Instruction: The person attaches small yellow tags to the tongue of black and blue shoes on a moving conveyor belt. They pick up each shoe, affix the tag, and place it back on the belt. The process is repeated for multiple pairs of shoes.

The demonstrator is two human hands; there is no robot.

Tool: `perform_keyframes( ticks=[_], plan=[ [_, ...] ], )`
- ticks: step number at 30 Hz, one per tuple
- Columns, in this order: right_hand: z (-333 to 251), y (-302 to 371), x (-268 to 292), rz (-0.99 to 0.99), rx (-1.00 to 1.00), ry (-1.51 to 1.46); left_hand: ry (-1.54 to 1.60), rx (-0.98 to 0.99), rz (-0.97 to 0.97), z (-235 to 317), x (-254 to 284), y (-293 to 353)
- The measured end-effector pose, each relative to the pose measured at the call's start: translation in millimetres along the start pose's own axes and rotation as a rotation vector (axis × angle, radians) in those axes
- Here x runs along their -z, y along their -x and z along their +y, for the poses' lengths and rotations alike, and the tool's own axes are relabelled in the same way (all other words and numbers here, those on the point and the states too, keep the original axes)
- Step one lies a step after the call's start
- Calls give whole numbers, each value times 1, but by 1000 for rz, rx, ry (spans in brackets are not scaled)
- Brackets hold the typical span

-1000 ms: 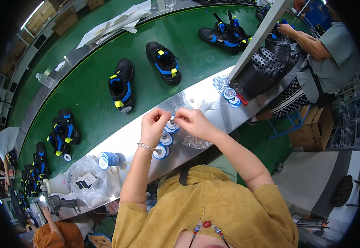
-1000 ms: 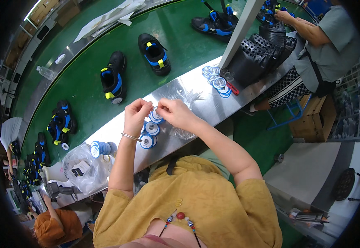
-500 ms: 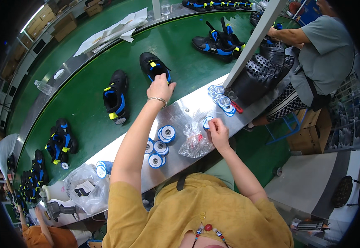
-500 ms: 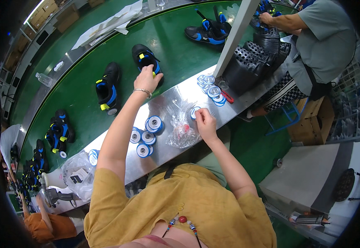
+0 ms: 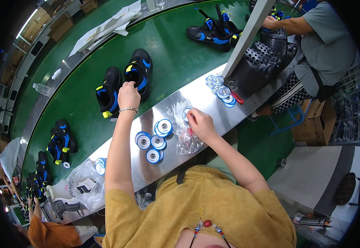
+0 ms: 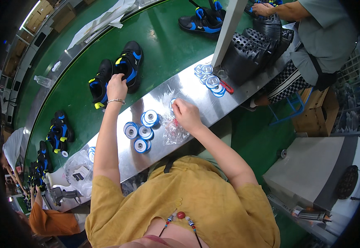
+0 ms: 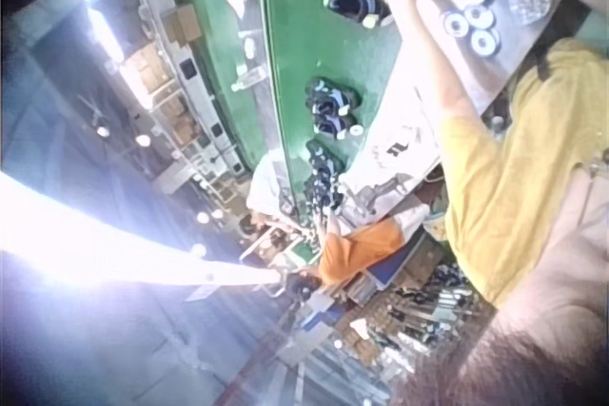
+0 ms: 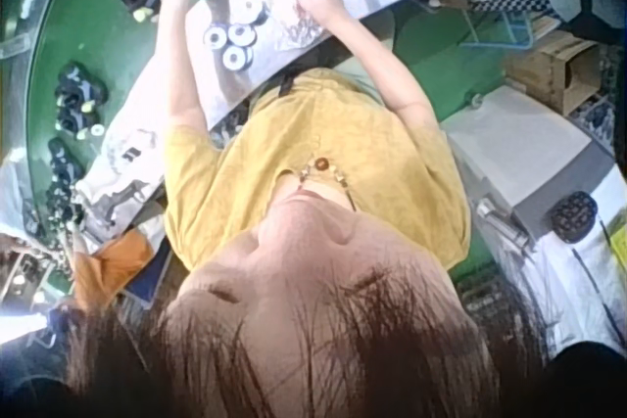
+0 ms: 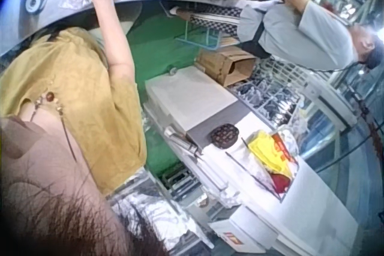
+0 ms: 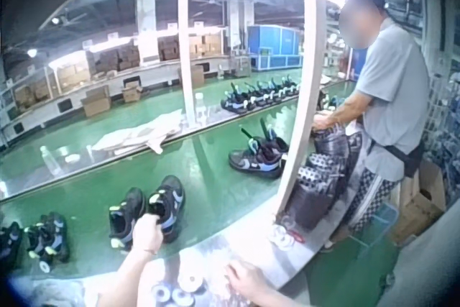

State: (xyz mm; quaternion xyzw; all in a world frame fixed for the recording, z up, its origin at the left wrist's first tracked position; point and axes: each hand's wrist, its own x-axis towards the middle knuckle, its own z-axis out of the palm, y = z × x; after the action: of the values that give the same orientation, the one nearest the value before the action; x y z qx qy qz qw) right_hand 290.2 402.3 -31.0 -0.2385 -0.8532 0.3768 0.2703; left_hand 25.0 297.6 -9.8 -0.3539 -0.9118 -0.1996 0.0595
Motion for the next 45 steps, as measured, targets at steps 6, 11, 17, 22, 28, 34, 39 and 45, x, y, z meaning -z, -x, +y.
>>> perform_keyframes(
  ticks=[6, 11, 17, 22, 28, 34, 39, 45],
  plan=[
    [14, -7, 4, 102, -99, -145, 168, -1, 175, 23, 41, 40],
    [44, -4, 29, 152, -167, -124, 560, 28, 166, 1, 43, 132],
    [48, 4, 22, 194, -145, -111, 762, 230, 22, 3, 9, 195],
    [-1, 14, 13, 158, -47, -76, 685, 207, 64, 14, -2, 196],
    [4, 23, -8, 72, 16, -87, 715, 274, 141, 29, -18, 186],
    [11, 12, -3, 48, -28, -121, 692, 191, 104, 59, -28, 167],
    [23, 6, 7, 128, -105, -177, 765, 162, 138, 50, -27, 162],
    [70, 7, 31, 188, -187, -157, 837, 412, 144, 14, -20, 172]
  ],
)
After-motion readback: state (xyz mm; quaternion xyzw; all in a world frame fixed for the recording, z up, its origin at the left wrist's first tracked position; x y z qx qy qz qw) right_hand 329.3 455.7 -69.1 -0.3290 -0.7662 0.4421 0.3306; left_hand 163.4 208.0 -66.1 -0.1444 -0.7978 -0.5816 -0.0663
